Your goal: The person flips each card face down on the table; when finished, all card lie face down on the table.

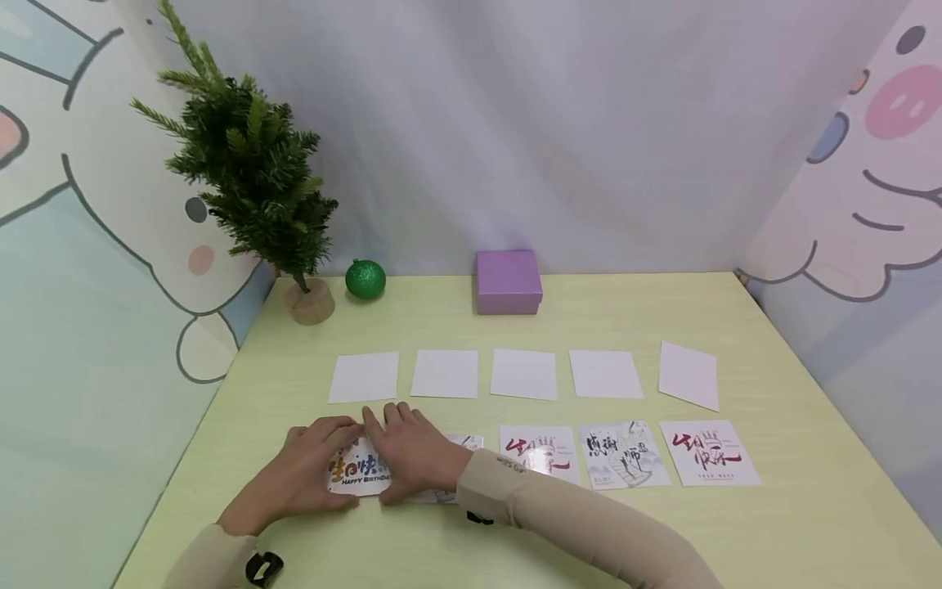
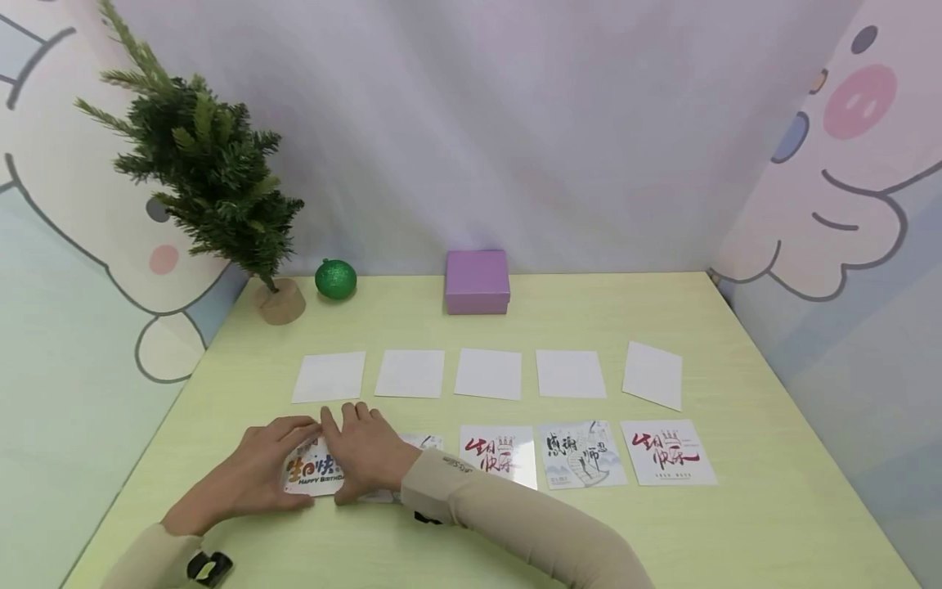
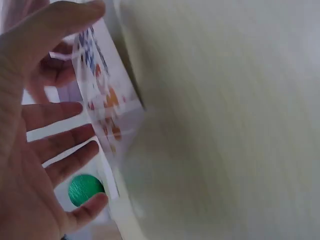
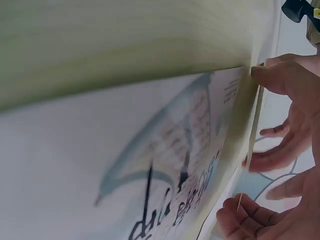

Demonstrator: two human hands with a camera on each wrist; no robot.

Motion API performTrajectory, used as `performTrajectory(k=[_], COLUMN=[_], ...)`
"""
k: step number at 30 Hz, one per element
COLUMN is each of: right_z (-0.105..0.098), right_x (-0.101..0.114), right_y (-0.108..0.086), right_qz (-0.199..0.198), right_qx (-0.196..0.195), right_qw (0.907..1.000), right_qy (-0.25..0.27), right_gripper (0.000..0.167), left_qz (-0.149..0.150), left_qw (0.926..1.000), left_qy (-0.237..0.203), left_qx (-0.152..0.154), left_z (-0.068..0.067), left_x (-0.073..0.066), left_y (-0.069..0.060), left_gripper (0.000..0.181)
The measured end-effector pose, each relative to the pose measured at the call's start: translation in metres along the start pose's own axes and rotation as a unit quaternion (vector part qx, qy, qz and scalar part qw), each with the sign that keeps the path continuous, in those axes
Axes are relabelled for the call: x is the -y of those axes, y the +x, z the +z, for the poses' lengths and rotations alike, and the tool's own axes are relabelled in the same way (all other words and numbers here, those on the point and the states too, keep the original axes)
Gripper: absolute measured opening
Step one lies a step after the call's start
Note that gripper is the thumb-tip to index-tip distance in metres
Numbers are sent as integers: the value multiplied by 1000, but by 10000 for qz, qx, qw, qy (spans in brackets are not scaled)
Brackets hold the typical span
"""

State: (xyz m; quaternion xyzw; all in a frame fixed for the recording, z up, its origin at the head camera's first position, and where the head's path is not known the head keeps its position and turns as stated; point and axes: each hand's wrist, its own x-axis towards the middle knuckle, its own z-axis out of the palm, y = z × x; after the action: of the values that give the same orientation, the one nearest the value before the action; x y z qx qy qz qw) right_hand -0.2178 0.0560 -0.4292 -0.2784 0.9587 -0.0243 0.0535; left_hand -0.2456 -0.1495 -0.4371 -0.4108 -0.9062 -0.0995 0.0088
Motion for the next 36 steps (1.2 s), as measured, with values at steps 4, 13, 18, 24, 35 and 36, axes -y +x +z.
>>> performTrajectory(k=[4,13,18,24,35,36], right_z=[-4,-17,-13,-1,7,6], right_x=[1,-10,-19,-17,-2,1], right_y=[-3,-14,-18,-15,-4,-3], right_qz=[-132,-314,-337,-968,-763,-727], right_qx=[-335,-701,-828,-649,-382,-296], right_qw=[9993,9933,9692,9432,9947,9963], right_qy=[-49,863,2295,3112,573,362], right_gripper=[131,137,130,88,70,69], left_qz=[729,872,346,138,-329,-320], left_qw=[9964,9945,9739,9321,9864,9902], left_qy=[-41,-375,-1865,-3333,-1363,-1119], left_qx=[-425,-452,-1247,-1413,-853,-771], left_z=[-2,-24,-39,-36,-2,1], left_x=[-10,-15,-4,-3,18,20], left_y=[8,8,-4,-17,-31,-32], left_gripper=[88,82,73,65,59,59])
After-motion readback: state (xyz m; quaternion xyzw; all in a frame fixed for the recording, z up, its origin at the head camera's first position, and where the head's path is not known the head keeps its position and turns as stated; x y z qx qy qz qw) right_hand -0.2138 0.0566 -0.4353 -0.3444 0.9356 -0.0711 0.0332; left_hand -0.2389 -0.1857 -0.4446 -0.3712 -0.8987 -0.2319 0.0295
